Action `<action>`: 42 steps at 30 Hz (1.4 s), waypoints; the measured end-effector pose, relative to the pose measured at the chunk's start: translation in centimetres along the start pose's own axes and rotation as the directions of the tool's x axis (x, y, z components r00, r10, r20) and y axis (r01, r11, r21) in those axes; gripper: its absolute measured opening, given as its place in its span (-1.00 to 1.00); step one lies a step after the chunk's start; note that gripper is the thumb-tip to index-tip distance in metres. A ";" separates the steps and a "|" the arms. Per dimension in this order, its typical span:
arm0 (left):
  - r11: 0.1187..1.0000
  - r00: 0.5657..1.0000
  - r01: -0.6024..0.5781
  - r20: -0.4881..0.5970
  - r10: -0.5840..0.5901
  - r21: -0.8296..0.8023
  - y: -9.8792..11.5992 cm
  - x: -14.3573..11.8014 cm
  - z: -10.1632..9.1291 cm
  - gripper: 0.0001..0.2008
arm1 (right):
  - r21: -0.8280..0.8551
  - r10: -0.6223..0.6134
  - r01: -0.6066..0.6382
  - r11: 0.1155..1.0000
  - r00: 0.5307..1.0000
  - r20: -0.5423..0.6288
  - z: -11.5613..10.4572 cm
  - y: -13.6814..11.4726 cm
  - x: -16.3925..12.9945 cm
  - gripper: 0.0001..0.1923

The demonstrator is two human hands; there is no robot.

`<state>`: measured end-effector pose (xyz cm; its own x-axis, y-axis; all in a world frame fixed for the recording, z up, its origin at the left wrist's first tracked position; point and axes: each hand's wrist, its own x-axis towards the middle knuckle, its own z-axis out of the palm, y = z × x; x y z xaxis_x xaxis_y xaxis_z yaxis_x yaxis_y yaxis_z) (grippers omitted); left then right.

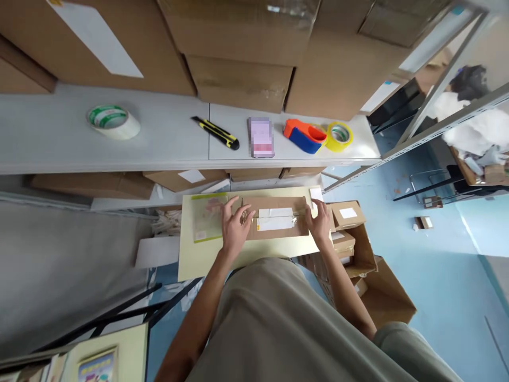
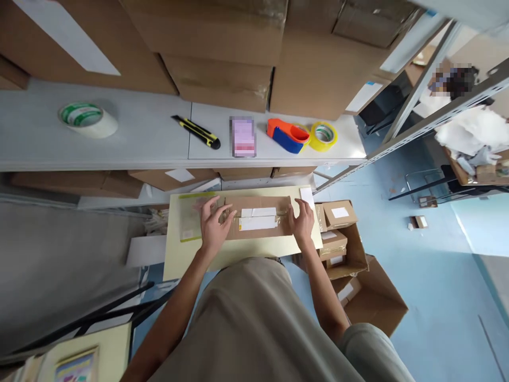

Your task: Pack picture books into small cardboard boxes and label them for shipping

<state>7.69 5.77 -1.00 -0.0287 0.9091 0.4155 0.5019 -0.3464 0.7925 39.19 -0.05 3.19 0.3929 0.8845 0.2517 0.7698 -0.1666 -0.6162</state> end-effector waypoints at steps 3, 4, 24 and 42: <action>0.986 0.986 -0.164 0.036 0.165 -0.011 3.7 5.0 0.3 -0.78 | -0.046 -0.181 0.178 0.983 0.981 -0.069 -1.4 -3.0 6.7 -0.53; 0.978 0.977 -0.204 0.053 0.205 -0.037 5.1 7.0 0.8 -0.77 | -0.070 -0.225 0.221 0.973 0.973 -0.056 -1.7 -4.2 9.4 -0.53; 0.911 0.993 -0.010 0.103 0.057 -0.413 11.0 6.2 1.6 -0.76 | 0.475 -0.136 -0.057 0.878 0.922 0.363 -1.2 -9.7 11.8 -0.37; 0.814 0.943 0.324 0.230 -0.238 -0.483 9.1 2.7 -3.7 -0.53 | 0.450 -0.202 -0.145 0.881 0.745 0.636 -2.0 -11.7 2.8 -0.36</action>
<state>8.95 4.26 8.97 0.0522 0.9936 0.1003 -0.0184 -0.0995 0.9949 32.33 3.50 12.62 -0.1830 0.9696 -0.1624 0.3952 -0.0787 -0.9152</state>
